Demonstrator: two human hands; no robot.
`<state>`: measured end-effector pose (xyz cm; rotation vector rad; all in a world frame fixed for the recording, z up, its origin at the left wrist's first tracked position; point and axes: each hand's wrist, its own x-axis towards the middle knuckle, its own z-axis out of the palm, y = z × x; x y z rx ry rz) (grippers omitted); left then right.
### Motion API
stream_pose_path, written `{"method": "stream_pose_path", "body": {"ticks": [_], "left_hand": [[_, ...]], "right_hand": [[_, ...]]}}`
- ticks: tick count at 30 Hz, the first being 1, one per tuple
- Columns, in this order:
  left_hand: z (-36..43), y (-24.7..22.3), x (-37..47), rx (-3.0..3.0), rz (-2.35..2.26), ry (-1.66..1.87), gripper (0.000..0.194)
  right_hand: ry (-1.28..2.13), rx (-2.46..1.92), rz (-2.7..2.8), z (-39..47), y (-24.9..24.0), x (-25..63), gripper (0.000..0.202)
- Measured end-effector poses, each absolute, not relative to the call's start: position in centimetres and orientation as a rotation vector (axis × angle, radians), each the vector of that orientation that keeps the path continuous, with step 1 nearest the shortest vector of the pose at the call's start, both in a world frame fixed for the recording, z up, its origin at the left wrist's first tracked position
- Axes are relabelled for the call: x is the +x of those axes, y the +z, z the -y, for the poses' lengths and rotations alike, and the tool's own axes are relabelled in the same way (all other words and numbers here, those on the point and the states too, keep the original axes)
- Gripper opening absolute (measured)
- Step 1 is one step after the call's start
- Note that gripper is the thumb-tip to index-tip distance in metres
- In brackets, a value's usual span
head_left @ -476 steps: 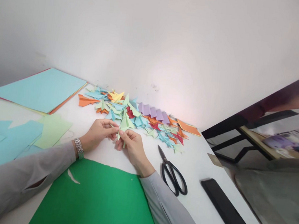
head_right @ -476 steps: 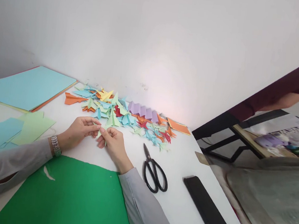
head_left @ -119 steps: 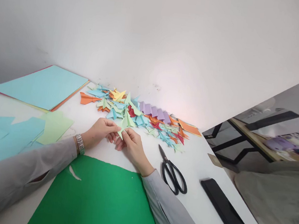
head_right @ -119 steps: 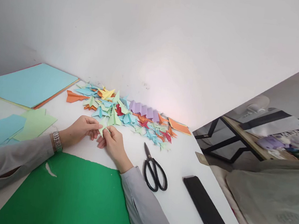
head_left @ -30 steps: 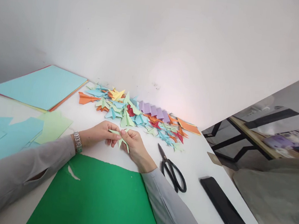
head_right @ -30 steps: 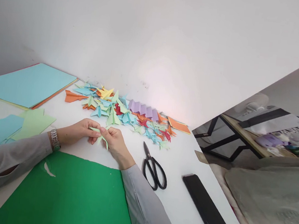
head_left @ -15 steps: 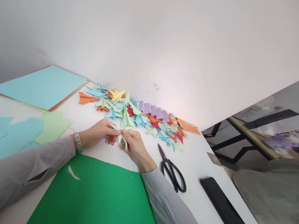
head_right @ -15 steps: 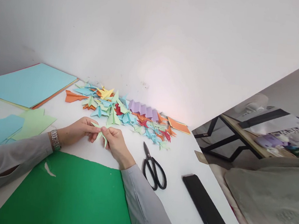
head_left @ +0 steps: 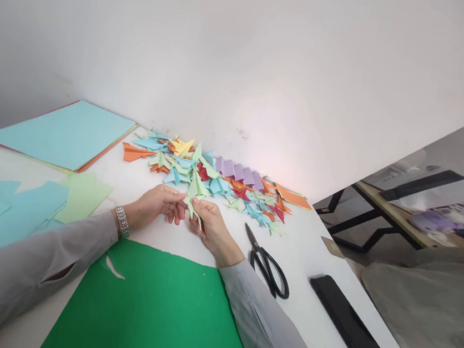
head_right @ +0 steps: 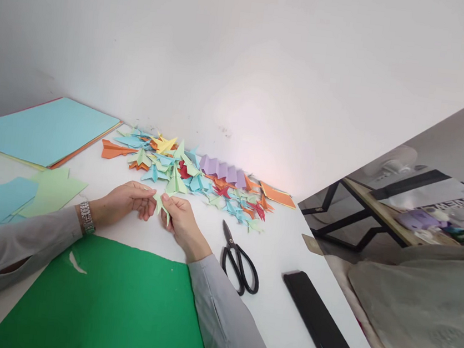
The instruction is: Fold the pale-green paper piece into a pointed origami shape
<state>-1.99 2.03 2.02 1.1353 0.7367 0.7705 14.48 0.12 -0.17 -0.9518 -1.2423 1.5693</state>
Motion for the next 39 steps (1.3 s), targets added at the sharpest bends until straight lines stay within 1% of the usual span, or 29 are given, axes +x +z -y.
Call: {"method": "stream_pose_path", "body": {"ticks": [9, 17, 24, 26, 31, 35, 39], "left_hand": [[-1.9, 2.1, -1.9, 1.056, -0.728, 0.796, 0.037], [-1.9, 2.5, -2.1, 1.050, -0.720, 0.730, 0.050], [-1.8, 2.8, -1.9, 1.066, -0.743, 0.730, 0.068], [-1.8, 2.7, -1.9, 1.092, -0.761, 0.739, 0.066], [-1.8, 2.1, -1.8, 1.221, -0.808, 0.776, 0.048], [-1.9, 1.9, -1.8, 1.267, -0.825, 0.802, 0.046], [-1.8, 1.8, -1.8, 1.245, -0.818, 0.833, 0.040]], "right_hand": [[1.625, -0.906, 1.184, -0.2, 0.0, 14.4, 0.052], [1.576, -0.944, 1.188, -0.1, 0.0, 14.3, 0.054], [1.566, -0.957, 1.190, -0.1, 0.0, 14.3, 0.054], [1.554, -0.963, 1.198, -0.2, 0.0, 14.3, 0.054], [1.506, -0.999, 1.263, -0.1, -0.1, 14.3, 0.055], [1.465, -1.044, 1.295, 0.0, 0.0, 14.2, 0.053], [1.545, -0.997, 1.199, 0.0, 0.4, 14.3, 0.052]]}}
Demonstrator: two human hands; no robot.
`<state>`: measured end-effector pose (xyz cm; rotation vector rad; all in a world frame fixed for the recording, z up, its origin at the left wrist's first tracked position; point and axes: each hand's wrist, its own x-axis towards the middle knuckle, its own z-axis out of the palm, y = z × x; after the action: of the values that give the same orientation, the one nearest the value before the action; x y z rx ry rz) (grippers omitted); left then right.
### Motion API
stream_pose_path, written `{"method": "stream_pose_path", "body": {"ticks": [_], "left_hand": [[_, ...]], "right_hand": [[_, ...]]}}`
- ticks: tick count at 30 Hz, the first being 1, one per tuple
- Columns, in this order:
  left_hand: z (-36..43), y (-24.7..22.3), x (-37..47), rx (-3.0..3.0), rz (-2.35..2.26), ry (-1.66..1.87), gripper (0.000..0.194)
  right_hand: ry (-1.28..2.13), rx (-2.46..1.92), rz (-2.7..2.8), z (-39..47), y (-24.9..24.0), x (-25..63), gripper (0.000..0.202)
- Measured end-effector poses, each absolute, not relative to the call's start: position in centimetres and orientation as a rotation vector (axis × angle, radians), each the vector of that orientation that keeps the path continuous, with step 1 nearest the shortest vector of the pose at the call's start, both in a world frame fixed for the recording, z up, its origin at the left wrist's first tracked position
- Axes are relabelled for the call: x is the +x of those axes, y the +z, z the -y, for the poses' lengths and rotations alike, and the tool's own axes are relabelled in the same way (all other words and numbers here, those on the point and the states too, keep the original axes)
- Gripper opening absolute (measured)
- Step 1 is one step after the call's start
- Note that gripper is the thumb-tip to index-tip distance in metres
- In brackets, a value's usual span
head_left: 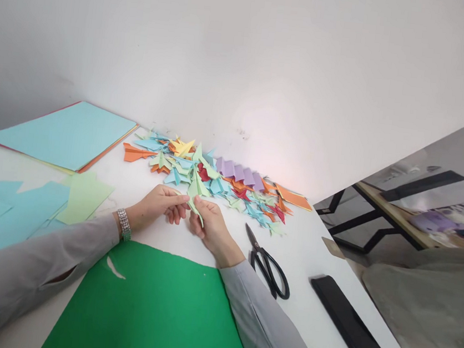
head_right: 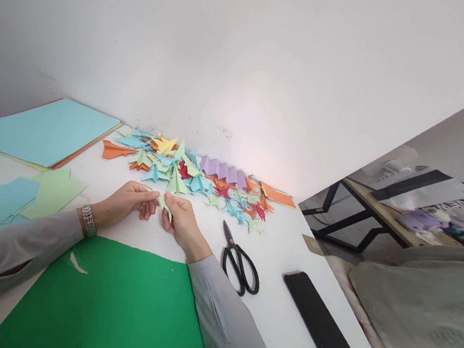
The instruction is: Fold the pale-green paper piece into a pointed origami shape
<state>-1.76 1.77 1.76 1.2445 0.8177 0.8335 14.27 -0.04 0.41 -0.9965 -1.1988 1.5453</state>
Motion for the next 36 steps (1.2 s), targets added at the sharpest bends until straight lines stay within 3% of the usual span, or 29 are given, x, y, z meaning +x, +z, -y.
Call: {"method": "stream_pose_path", "body": {"ticks": [2, 6, 7, 11, 13, 22, 29, 36], "left_hand": [[-1.67, 1.58, -1.70, 1.260, -0.832, 0.880, 0.032], [-1.54, 1.23, -1.46, 1.377, -0.811, 1.004, 0.067], [-1.53, 1.19, -1.39, 1.407, -0.799, 1.013, 0.067], [-1.58, 1.15, -1.27, 1.481, -0.802, 1.041, 0.032], [-1.61, 1.14, -1.29, 1.483, -0.815, 1.065, 0.026], [-1.69, 0.84, -1.48, 1.456, -0.868, 1.102, 0.027], [-1.62, 0.81, -1.47, 1.437, -0.916, 1.079, 0.017], [-1.52, 1.35, -1.45, 1.286, -0.921, 1.040, 0.028]], "right_hand": [[1.616, -0.930, 1.102, -0.04, 0.64, 14.43, 0.052], [1.697, -0.889, 1.049, -0.17, 0.75, 14.66, 0.052], [1.688, -0.904, 1.067, -0.17, 0.69, 14.64, 0.051], [1.615, -1.013, 1.174, -0.10, 0.42, 14.40, 0.048], [1.588, -1.060, 1.204, -0.05, 0.40, 14.28, 0.047], [1.532, -1.081, 1.185, 0.07, 0.70, 14.05, 0.046], [1.516, -1.036, 1.167, -0.30, 0.23, 14.07, 0.052], [1.522, -0.926, 1.001, -0.28, 0.33, 14.04, 0.059]]}}
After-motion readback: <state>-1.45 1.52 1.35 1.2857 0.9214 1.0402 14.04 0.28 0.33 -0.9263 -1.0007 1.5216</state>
